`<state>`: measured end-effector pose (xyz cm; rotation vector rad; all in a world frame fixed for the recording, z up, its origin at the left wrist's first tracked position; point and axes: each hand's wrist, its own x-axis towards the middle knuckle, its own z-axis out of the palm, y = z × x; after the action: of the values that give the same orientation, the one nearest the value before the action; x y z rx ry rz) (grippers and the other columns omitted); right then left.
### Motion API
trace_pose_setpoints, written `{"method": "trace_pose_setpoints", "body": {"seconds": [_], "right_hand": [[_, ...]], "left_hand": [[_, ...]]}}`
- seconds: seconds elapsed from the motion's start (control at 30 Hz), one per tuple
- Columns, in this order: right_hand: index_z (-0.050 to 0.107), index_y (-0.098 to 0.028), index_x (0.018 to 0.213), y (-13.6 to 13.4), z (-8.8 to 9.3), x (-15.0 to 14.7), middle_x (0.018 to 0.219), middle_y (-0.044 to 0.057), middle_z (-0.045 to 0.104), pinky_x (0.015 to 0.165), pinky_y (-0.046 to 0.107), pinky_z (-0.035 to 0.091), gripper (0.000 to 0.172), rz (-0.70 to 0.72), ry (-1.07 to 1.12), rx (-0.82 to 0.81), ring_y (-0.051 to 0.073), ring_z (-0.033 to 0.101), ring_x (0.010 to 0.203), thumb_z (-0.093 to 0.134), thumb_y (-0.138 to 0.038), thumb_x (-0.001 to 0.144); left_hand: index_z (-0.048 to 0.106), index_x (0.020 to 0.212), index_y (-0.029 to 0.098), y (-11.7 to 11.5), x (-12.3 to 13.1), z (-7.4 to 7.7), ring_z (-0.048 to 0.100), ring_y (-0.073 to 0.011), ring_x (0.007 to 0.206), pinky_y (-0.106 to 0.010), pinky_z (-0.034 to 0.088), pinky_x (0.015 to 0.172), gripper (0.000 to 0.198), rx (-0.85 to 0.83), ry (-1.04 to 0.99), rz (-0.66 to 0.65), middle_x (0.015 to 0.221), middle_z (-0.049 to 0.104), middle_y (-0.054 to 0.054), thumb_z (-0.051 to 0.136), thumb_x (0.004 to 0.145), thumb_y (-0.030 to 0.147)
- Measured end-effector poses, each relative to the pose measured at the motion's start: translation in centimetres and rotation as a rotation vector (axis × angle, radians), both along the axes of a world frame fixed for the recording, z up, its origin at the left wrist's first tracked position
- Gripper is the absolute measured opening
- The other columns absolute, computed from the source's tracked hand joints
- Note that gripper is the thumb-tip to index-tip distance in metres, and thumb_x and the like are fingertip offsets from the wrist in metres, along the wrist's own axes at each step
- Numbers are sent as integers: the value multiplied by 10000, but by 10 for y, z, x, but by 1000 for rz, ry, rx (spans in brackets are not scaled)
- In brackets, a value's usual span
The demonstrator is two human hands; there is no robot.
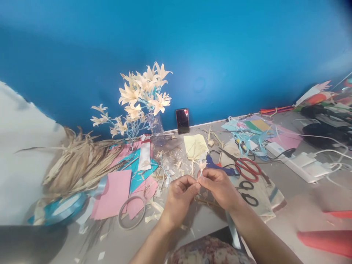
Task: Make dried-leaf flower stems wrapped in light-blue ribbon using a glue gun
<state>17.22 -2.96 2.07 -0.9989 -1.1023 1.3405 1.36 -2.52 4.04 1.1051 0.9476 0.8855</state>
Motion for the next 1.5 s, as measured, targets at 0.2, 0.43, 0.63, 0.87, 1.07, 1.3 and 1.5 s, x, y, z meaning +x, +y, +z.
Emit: {"method": "trace_pose_setpoints", "body": {"seconds": [0.2,0.43,0.63,0.87,1.07,1.3,1.5], "right_hand": [[678,-170,768,1,7,4,681,-6,557,536,247,318,317,-31,-45,-32,113,415,591,757,-476,793],[663,-172,672,5,5,3,663,-9,565,546,256,334,324,99,206,-102,112,446,572,829,-445,730],[725,-155,797,7,5,5,640,-11,505,496,238,243,404,194,253,-142,96,371,545,765,-556,771],[622,-171,646,7,2,5,620,-30,510,543,244,320,356,66,150,-83,102,414,562,838,-443,725],[718,-162,796,7,6,2,684,3,589,546,246,356,338,231,307,-137,107,492,563,796,-489,765],[630,-168,662,8,4,3,604,-33,525,541,233,335,348,79,140,-97,99,428,557,856,-428,707],[681,-167,743,8,8,-1,660,-11,555,533,253,366,357,227,350,-141,100,457,532,825,-493,728]], "left_hand": [[637,678,159,3,0,-1,298,-57,463,-211,227,461,287,40,55,40,522,437,64,738,784,406],[626,691,148,7,2,-4,286,-42,431,-200,182,421,348,-232,-189,-113,534,485,51,828,666,429],[610,673,156,9,2,-4,278,-31,404,-195,182,407,337,-222,-176,-91,506,453,71,831,658,409],[621,647,154,9,2,-1,306,-37,394,-200,194,408,345,-159,-115,-71,473,456,68,816,677,438],[605,678,152,10,0,0,249,-16,387,-191,147,396,369,-283,-241,-149,514,509,58,866,613,406],[620,664,148,10,0,-4,320,-32,393,-195,199,404,338,-142,-133,-79,490,472,64,822,681,419],[595,664,149,11,-1,0,243,-11,392,-188,142,397,382,-307,-268,-180,529,520,50,879,592,393]]}}
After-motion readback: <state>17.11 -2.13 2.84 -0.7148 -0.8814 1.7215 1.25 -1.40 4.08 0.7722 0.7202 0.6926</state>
